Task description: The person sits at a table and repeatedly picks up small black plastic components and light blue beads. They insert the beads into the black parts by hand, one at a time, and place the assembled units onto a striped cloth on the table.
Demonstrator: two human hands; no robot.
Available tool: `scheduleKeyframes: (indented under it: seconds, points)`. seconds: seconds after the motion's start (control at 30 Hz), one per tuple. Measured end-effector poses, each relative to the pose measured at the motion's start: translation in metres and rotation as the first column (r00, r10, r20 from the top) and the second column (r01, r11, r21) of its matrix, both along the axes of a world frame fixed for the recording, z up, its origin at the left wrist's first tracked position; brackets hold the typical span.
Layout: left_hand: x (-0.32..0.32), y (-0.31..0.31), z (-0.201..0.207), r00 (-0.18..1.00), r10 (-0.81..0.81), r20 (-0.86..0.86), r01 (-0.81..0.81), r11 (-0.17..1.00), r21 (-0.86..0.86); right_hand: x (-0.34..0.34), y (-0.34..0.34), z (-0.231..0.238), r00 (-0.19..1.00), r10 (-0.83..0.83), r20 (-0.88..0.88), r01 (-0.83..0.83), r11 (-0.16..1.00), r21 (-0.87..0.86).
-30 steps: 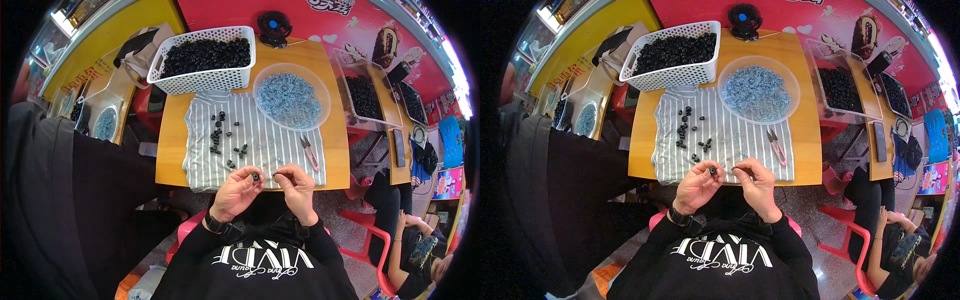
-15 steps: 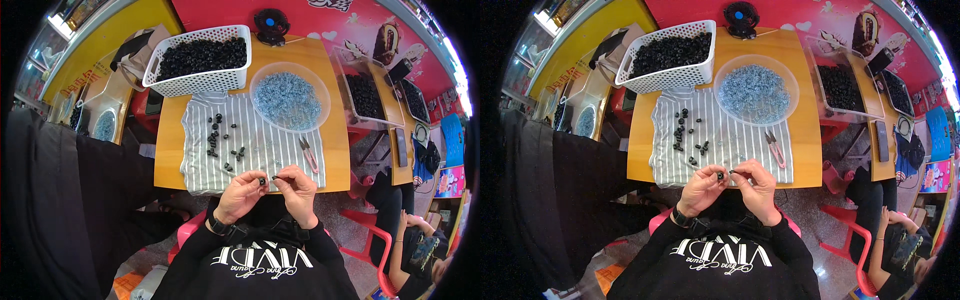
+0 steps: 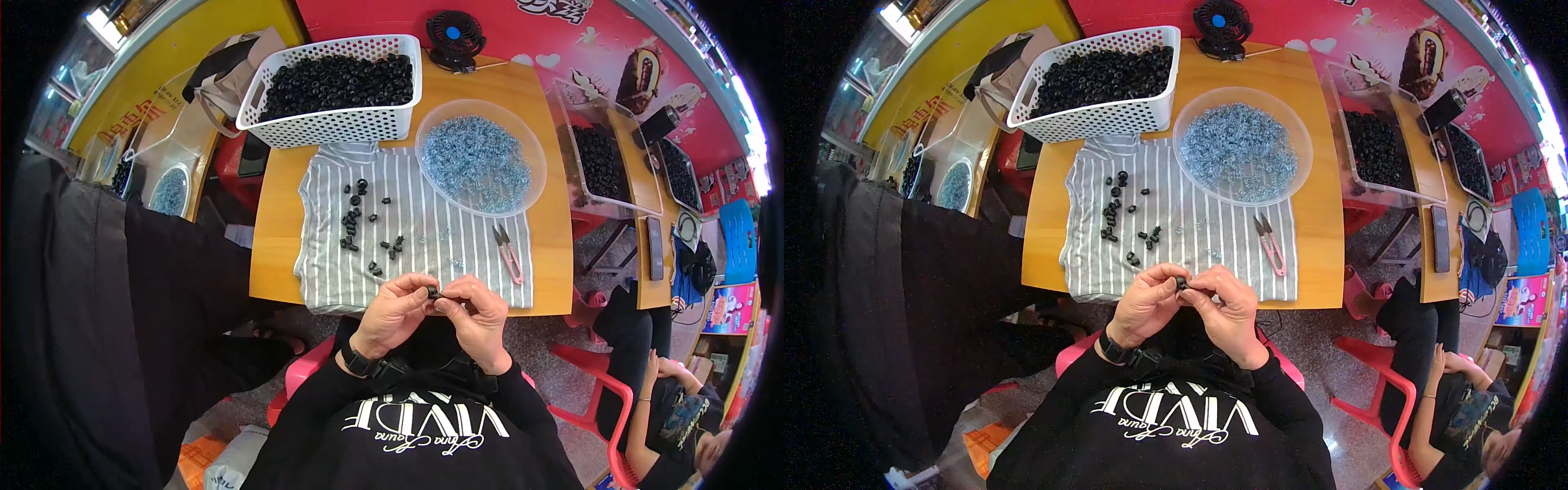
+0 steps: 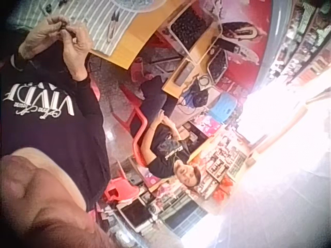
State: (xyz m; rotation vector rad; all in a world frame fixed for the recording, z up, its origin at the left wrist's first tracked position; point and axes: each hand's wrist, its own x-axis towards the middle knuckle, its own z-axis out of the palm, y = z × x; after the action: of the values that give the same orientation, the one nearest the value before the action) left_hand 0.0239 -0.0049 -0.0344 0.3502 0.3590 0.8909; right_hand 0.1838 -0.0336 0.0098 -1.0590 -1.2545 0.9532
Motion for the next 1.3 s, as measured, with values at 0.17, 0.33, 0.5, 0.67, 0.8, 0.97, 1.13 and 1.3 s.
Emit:
scheduleKeyframes:
  seconds: [0.17, 0.33, 0.5, 0.67, 0.8, 0.97, 1.13, 1.3]
  points:
    - [0.002, -0.001, 0.006, 1.000, 0.010, -0.015, -0.010, 1.000, -0.001, 0.000, 0.000, 0.001, 0.989, -0.024, 0.143, 0.015, 0.998, 0.062]
    - [0.001, -0.002, 0.003, 0.999, 0.006, -0.033, -0.007, 1.000, -0.010, 0.000, 0.000, 0.004, 0.983, -0.028, 0.181, 0.012, 0.996, 0.091]
    - [0.001, -0.001, 0.003, 1.000, 0.003, -0.028, -0.004, 0.999, -0.035, -0.001, -0.001, 0.005, 0.985, -0.020, 0.170, 0.006, 0.997, 0.080]
    - [0.001, -0.001, 0.003, 1.000, -0.007, -0.014, 0.006, 0.999, -0.046, -0.002, -0.001, 0.011, 0.991, -0.018, 0.134, 0.009, 0.998, 0.067]
    - [0.000, 0.000, 0.002, 1.000, -0.020, 0.002, 0.020, 0.999, -0.046, -0.004, -0.001, 0.008, 0.990, -0.021, 0.136, 0.015, 0.999, 0.042]
    - [0.001, 0.000, 0.006, 1.000, -0.009, -0.018, 0.008, 0.999, -0.039, -0.004, -0.001, 0.012, 0.976, -0.026, 0.216, 0.013, 0.998, 0.061]
    - [0.001, -0.001, 0.002, 0.999, -0.010, -0.031, 0.009, 1.000, -0.029, -0.005, -0.001, 0.007, 0.977, -0.035, 0.211, 0.020, 0.997, 0.075]
    - [0.000, -0.002, -0.005, 1.000, -0.017, 0.011, 0.017, 1.000, -0.010, -0.006, -0.001, 0.010, 0.959, -0.055, 0.279, 0.032, 0.996, 0.085]
